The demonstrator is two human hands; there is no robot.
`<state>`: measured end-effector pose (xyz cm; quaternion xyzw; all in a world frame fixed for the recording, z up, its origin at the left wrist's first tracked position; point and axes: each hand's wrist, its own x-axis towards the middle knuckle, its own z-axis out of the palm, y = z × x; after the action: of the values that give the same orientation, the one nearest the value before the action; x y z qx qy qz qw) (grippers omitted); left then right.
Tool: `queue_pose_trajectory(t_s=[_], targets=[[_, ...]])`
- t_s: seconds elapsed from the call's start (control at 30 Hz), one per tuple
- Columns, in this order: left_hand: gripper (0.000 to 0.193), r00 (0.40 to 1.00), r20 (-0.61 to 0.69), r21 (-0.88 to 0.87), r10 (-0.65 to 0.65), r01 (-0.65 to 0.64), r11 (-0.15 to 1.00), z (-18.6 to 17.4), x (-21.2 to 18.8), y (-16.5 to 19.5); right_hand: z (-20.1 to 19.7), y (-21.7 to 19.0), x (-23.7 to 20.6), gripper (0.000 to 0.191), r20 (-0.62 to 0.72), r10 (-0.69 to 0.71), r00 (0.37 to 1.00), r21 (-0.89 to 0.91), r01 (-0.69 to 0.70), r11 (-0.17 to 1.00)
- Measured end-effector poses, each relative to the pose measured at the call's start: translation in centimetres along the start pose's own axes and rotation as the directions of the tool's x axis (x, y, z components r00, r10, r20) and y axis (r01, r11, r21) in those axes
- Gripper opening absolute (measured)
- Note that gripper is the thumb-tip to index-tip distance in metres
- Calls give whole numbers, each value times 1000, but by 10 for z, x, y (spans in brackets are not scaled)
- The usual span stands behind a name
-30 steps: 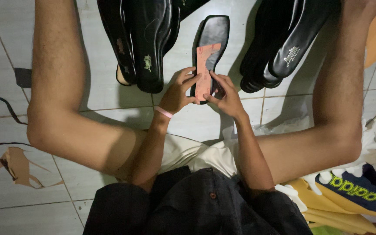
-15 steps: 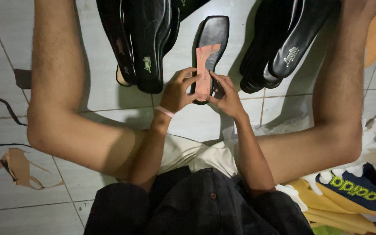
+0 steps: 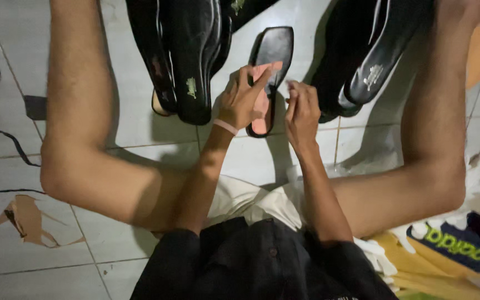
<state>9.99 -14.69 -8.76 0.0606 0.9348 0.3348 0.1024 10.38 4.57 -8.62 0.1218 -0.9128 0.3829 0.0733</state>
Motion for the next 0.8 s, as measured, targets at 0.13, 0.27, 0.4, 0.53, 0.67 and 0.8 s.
queue_pose_trajectory(t_s=[0.13, 0.27, 0.4, 0.53, 0.67, 0.8], targets=[[113, 998, -8, -9, -69, 69, 998, -2, 1, -1, -1, -11, 15, 24, 83, 246, 966, 88, -253, 963], [113, 997, -53, -19, -54, 53, 998, 4, 1, -4, 7, -6, 18, 21, -2, 23, 1000, -55, -23, 998], [109, 997, -26, -15, -71, 70, 997, 9, 1, -6, 15, 2, 5, 41, 99, -55, 994, -32, 58, 998], [101, 998, -20, 5, -67, 67, 998, 6, 1, -5, 13, -5, -20, 54, 254, -236, 938, -90, 266, 960], [90, 992, -95, 1, -77, 77, 997, 10, 0, 2, -12, -2, -24, 37, 173, -22, 985, -112, 42, 993], [83, 904, -399, -106, -154, 122, 987, 37, -8, 23, -27, -1, -21, 23, -1, -13, 1000, 48, 13, 999]])
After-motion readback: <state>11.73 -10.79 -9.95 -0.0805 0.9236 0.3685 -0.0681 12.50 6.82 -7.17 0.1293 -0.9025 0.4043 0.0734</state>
